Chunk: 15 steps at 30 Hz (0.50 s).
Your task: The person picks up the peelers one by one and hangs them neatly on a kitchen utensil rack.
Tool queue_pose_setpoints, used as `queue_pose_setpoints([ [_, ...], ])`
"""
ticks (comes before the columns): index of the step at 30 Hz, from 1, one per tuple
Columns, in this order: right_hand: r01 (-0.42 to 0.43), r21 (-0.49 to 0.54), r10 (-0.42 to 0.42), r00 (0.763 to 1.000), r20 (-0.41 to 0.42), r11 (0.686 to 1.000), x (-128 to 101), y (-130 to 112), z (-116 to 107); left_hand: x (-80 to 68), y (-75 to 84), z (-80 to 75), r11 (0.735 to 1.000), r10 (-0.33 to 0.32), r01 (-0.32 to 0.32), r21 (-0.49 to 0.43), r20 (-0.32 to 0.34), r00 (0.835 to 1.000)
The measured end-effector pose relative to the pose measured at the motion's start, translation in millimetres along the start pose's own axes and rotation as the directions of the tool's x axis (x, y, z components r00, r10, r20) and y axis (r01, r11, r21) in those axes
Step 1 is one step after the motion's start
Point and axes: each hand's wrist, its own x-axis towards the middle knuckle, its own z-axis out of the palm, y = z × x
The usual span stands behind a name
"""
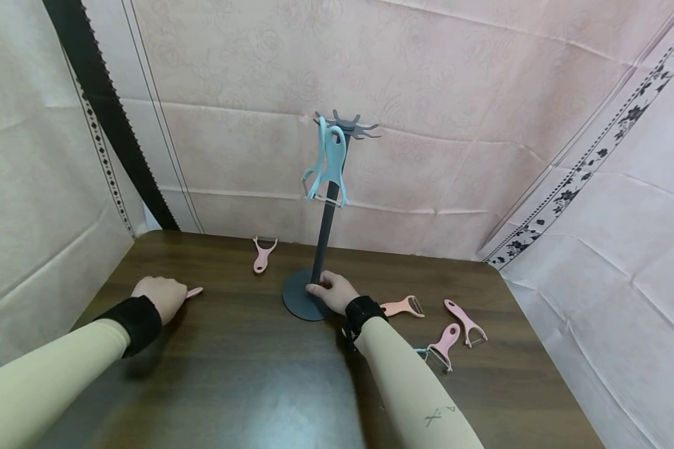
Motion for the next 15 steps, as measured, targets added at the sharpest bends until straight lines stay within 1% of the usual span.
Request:
queue_pose_setpoints([
  [4, 0.001, -0.002, -0.001, 1.000, -0.002, 1.000, 0.5, 1.0, 0.3, 2.3, -3.8, -1.9, 1.000, -0.006, 0.006, -0.022, 0.011, 1.000],
  [9, 0.002, 0.005, -0.002, 1.000, -0.002, 1.000, 0.4, 0.4, -0.3, 2.2, -6.4, -9.7, 0.998, -0.021, 0.023, -0.056, 0.028, 0.999],
  [13, -0.001, -0.001, 0.001, 1.000, -0.001, 1.000, -0.6, -1.2, -1.1, 2.9, -6.0, -15.8, 0.987, -0.045, 0.052, -0.153, 0.050, 0.998],
  [15, 0.001, -0.003, -0.001, 1.000, 0.000, 1.000, -1.5, -2.0, -1.3, 3.9, -5.8, -18.4, 0.979, -0.055, 0.063, -0.193, 0.046, 0.997],
])
